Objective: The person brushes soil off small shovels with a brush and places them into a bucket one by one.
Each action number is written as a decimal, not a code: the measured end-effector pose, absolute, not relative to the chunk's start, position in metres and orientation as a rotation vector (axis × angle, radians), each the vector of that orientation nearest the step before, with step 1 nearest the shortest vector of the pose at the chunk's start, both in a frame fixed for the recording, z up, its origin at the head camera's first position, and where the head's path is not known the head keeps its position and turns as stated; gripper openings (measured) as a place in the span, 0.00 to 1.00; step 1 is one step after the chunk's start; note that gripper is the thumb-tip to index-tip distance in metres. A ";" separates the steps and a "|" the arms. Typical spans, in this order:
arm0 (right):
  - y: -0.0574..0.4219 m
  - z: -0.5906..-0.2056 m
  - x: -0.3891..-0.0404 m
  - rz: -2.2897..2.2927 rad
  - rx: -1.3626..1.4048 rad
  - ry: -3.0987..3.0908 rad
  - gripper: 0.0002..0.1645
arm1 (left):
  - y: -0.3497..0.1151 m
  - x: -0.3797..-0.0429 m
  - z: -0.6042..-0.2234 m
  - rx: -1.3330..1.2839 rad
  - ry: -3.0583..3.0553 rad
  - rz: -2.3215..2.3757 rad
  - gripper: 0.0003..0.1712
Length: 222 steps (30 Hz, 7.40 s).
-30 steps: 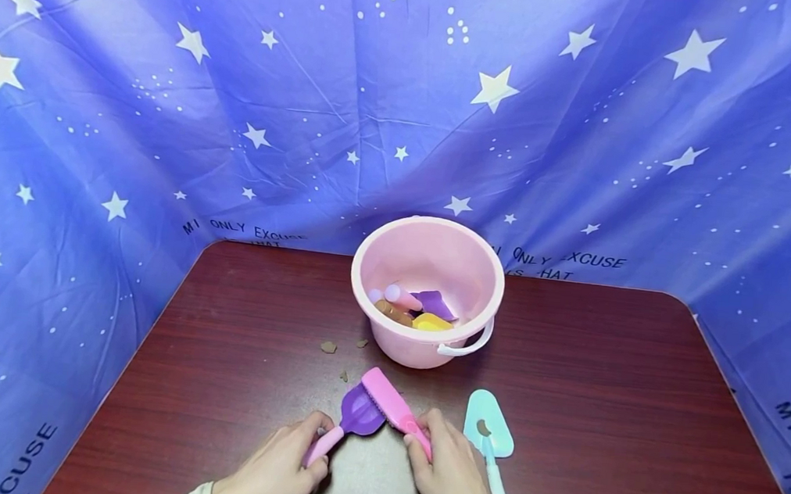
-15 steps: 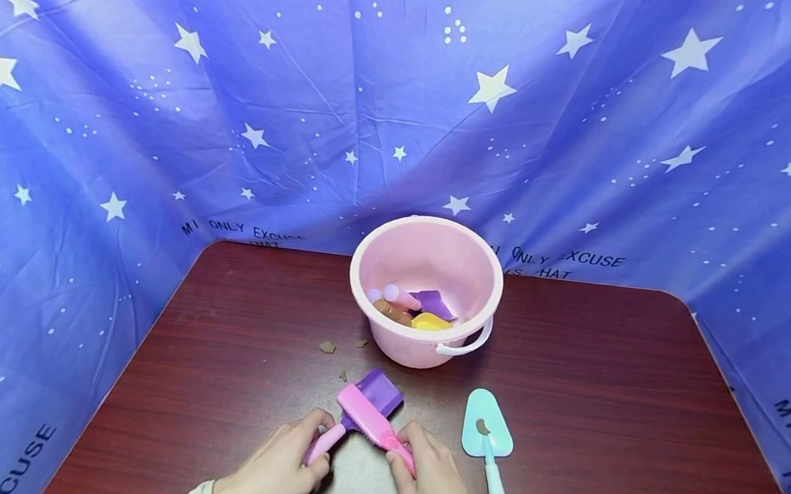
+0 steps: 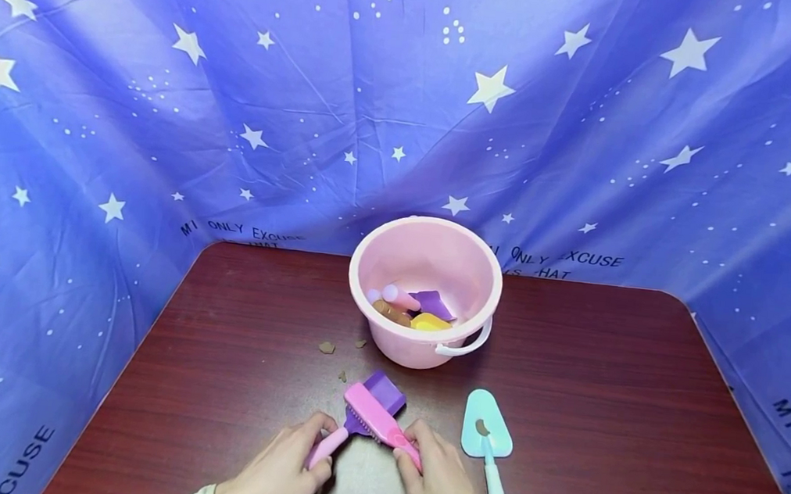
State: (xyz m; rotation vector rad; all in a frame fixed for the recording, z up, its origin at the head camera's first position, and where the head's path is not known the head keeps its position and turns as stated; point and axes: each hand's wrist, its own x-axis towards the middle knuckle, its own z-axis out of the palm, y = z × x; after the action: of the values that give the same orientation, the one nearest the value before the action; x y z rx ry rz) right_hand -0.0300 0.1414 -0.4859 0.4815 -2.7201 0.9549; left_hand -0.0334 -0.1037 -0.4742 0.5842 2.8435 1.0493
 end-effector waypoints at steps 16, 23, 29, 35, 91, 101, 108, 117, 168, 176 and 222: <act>0.154 -0.485 -0.036 0.883 0.387 -2.687 0.18 | -0.103 -0.030 -0.475 0.627 2.856 1.100 0.20; 0.156 -0.485 -0.039 0.836 0.368 -2.668 0.15 | -0.104 -0.029 -0.475 0.648 2.852 1.112 0.20; 0.159 -0.484 -0.039 0.829 0.355 -2.682 0.15 | -0.105 -0.029 -0.474 0.666 2.847 1.113 0.20; 0.165 -0.485 -0.038 0.808 0.305 -2.681 0.15 | -0.107 -0.028 -0.475 0.707 2.837 1.105 0.19; 0.159 -0.484 -0.024 1.250 0.570 -2.925 0.13 | -0.107 -0.031 -0.469 0.692 2.806 1.161 0.18; 0.167 -0.485 -0.027 1.217 0.477 -2.830 0.17 | -0.106 -0.030 -0.473 0.741 2.814 1.115 0.19; 0.173 -0.482 -0.030 1.214 0.362 -2.807 0.17 | -0.106 -0.030 -0.473 0.793 2.825 1.101 0.18; 0.181 -0.481 -0.033 1.129 0.291 -2.757 0.18 | -0.106 -0.028 -0.475 0.785 2.832 1.103 0.18; 0.185 -0.482 -0.030 1.445 0.515 -2.789 0.18 | -0.102 -0.029 -0.474 0.780 2.802 1.192 0.16; 0.191 -0.481 -0.033 1.359 0.453 -2.733 0.19 | -0.103 -0.029 -0.475 0.788 2.802 1.194 0.17; 0.234 -0.462 -0.033 1.196 0.184 -2.809 0.13 | -0.142 -0.038 -0.464 0.505 3.015 1.220 0.19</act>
State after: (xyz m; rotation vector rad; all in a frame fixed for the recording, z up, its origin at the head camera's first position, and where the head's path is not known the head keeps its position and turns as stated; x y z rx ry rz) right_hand -0.0330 0.2340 -0.4623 0.1844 -2.8092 1.1959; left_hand -0.0377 -0.1416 -0.4640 0.5050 3.0155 1.2204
